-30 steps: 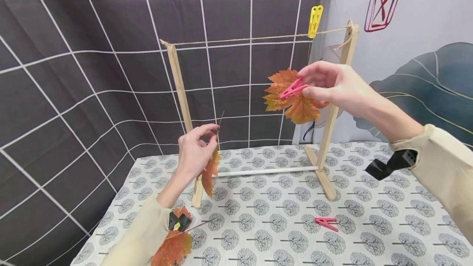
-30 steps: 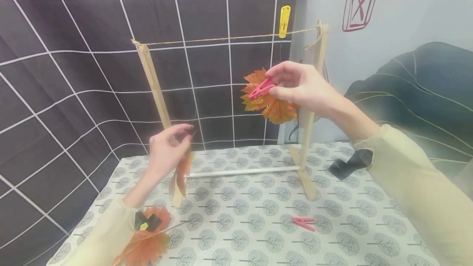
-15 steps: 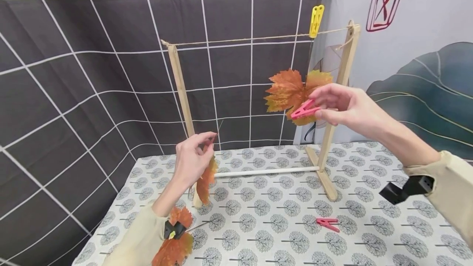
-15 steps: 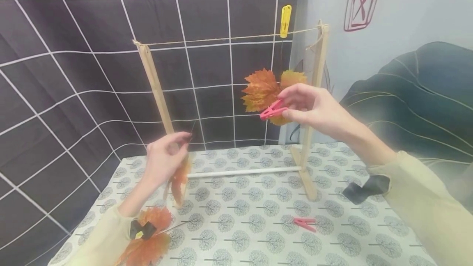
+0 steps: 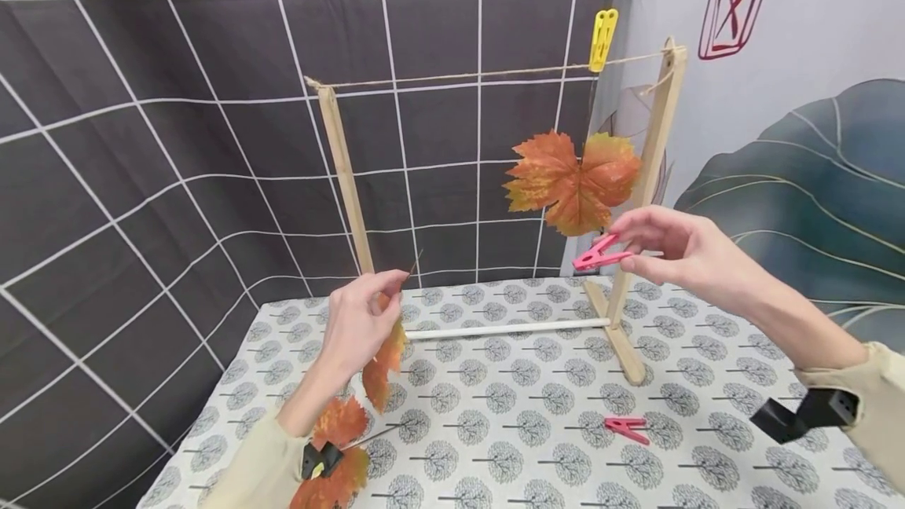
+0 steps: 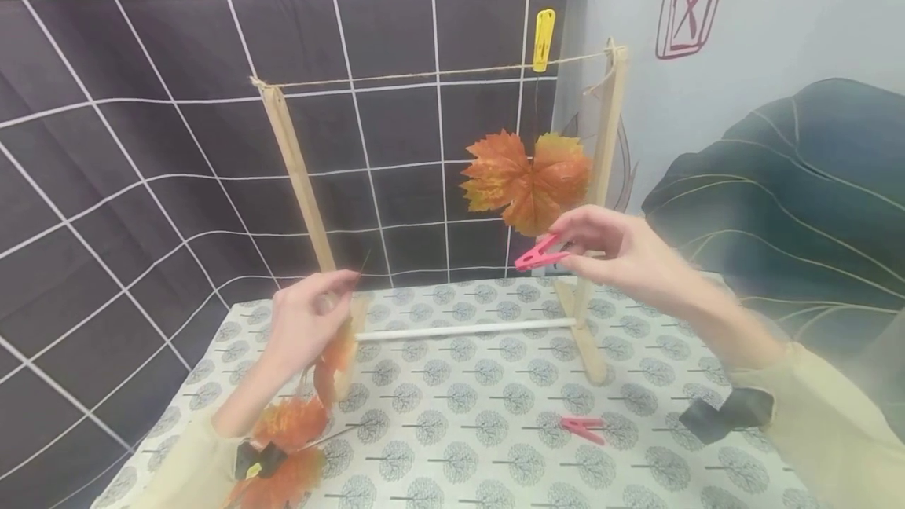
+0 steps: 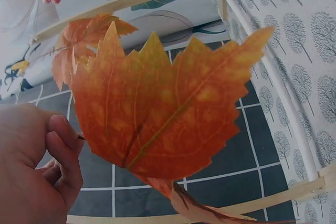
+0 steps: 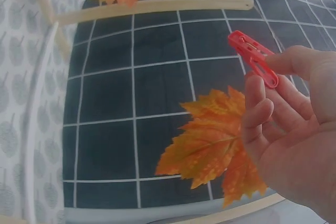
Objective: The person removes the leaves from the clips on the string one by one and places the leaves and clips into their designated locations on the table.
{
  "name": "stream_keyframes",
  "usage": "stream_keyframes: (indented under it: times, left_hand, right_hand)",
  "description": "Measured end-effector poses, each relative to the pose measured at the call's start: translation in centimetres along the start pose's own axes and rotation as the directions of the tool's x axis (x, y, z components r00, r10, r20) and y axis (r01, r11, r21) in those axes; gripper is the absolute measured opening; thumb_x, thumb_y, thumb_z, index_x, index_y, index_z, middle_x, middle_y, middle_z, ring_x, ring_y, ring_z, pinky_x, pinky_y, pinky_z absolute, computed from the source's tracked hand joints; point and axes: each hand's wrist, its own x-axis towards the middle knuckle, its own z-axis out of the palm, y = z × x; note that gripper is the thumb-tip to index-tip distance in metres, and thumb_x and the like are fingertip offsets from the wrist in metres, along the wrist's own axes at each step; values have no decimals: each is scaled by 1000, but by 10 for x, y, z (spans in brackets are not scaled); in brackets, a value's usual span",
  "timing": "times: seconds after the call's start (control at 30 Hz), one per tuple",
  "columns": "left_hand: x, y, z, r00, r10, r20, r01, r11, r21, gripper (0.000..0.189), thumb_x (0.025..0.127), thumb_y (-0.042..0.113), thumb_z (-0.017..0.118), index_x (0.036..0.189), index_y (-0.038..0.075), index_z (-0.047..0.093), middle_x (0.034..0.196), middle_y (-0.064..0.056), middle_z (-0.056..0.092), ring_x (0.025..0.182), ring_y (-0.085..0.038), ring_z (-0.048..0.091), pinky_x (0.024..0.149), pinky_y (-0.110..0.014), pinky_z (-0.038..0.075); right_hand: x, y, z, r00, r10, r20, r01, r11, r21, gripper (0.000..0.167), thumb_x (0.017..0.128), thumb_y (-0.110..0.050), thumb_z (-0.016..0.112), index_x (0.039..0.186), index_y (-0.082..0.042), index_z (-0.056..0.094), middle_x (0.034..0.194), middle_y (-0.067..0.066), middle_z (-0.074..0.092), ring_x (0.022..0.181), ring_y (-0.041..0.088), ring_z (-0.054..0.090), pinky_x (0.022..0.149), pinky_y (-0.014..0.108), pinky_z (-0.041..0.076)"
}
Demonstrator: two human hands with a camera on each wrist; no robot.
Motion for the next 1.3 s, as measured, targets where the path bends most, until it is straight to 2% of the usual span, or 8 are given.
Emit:
stream_keyframes:
  times: [0.1,0.33,0.53,0.7,0.87,1.07,1.2,1.3]
  left_hand:
    - [-5,-2,-1,1000,3,21,-3,1000,6,34,74,-11,73,103,6,77,78,0,67,51,-3,45,44,-24,39]
    - [-15,-4,-4,998,-6,59,5,1000,20,37,73,-12,73,105,6,76,78,-1,67,51,-3,47,44,-23,40]
    - [-22,-6,-5,996,6,89,-10,999,46,38,74,-12,74,107,6,76,78,-3,67,50,0,43,44,-21,40]
    - [-29,-7,-7,992,-7,129,-2,998,68,39,75,-12,74,108,7,75,79,-3,67,50,-1,41,43,-22,38]
    - [-36,-10,-10,988,-13,153,-3,995,103,42,73,-13,76,109,8,75,82,-4,69,54,-5,46,49,-24,41]
    - [-47,-17,-12,986,25,164,-44,992,115,44,70,-16,76,108,7,75,85,-8,70,61,-10,54,50,-22,44]
    - [-54,-22,-14,986,27,164,-51,988,147,45,68,-16,76,106,8,76,86,-6,71,65,-13,58,51,-22,45]
    - [-56,-23,-15,985,36,170,-65,983,171,43,68,-16,75,104,8,76,82,-4,68,60,-11,54,48,-21,42]
  right_hand:
    - [-7,7,3,1000,-7,7,7,1000,25,41,90,11,64,127,-6,58,103,6,72,86,15,68,69,24,54]
    - [-23,23,12,1000,24,-4,-23,998,66,39,91,10,63,126,-6,58,112,2,72,81,14,64,58,29,49]
    - [-36,35,13,998,62,-18,-60,992,109,38,91,11,62,125,-5,57,117,6,71,86,14,67,59,29,50]
    - [-47,49,15,997,81,-10,-78,980,183,38,92,12,60,126,-6,56,119,2,70,86,13,67,57,30,49]
    - [-60,66,21,994,108,-8,-103,965,240,40,92,13,59,127,-7,56,120,1,70,87,12,68,60,27,51]
    - [-79,82,31,975,217,-39,-205,958,201,39,94,6,63,127,-12,56,118,-2,71,81,15,67,63,28,54]
    - [-90,88,35,950,305,-61,-291,941,174,37,94,-1,66,127,-14,56,115,-3,72,72,19,63,62,31,51]
    - [-97,93,36,927,368,-73,-353,922,159,36,95,-6,67,128,-14,55,115,-7,71,68,21,59,63,32,47]
